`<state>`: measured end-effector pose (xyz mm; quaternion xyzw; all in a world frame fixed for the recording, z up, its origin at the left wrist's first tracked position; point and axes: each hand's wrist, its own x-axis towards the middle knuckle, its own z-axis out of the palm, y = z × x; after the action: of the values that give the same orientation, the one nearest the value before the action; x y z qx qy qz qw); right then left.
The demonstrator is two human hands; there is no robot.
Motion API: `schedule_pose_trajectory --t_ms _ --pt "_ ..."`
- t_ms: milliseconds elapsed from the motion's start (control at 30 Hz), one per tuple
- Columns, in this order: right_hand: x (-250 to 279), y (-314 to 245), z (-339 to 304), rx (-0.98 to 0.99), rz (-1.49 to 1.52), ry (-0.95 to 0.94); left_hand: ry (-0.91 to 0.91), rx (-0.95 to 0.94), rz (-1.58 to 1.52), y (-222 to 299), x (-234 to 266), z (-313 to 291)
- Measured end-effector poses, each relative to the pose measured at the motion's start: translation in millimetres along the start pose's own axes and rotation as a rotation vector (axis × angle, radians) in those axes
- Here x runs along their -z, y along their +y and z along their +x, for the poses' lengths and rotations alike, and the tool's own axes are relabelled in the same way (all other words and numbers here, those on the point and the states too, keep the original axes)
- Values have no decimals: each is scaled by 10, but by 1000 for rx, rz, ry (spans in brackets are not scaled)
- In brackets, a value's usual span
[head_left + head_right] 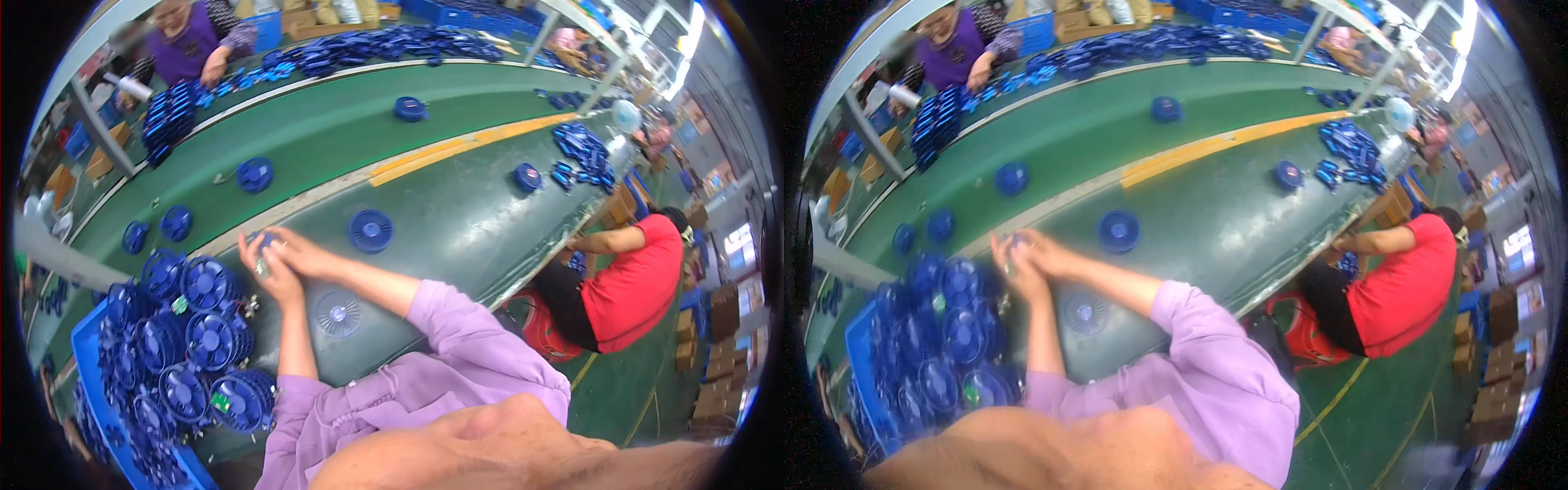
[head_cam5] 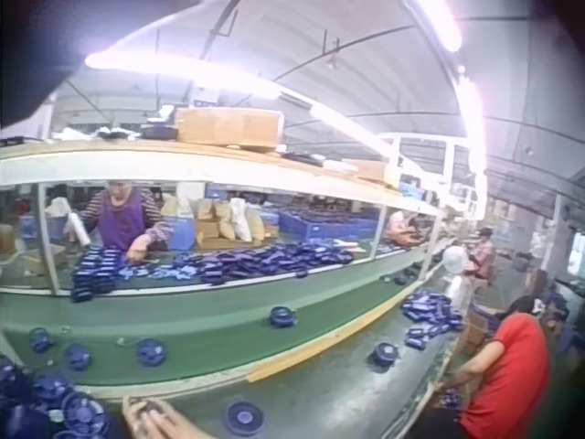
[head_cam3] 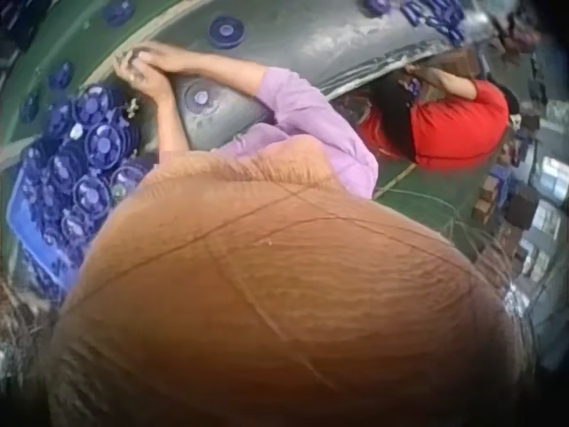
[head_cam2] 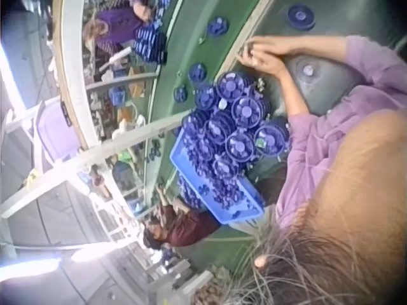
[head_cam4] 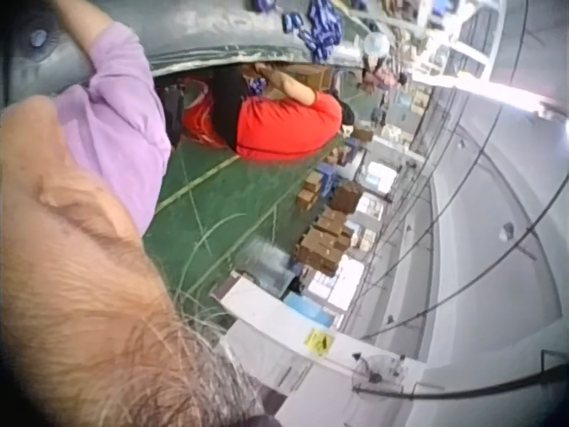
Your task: The person assembles mini fans by hand, picking up fan grilles and frames, pressing the covers onto the fan assemblies, and placing the assembled units onto the conveyor belt.
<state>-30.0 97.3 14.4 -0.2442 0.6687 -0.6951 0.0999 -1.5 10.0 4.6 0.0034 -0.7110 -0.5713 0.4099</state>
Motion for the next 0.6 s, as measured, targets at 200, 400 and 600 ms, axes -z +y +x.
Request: schedule_pose_trajectory --t_ms 200,400,600 --pt "746 42 772 154 -482 247 -195 167 -133 -361 -87 -167" --pt "1839 154 527 41 -1051 580 -264 141 -58 -147 -145 -124" --pt "1253 -531 -790 9 -935 28 -233 126 28 -175 -10 -105"
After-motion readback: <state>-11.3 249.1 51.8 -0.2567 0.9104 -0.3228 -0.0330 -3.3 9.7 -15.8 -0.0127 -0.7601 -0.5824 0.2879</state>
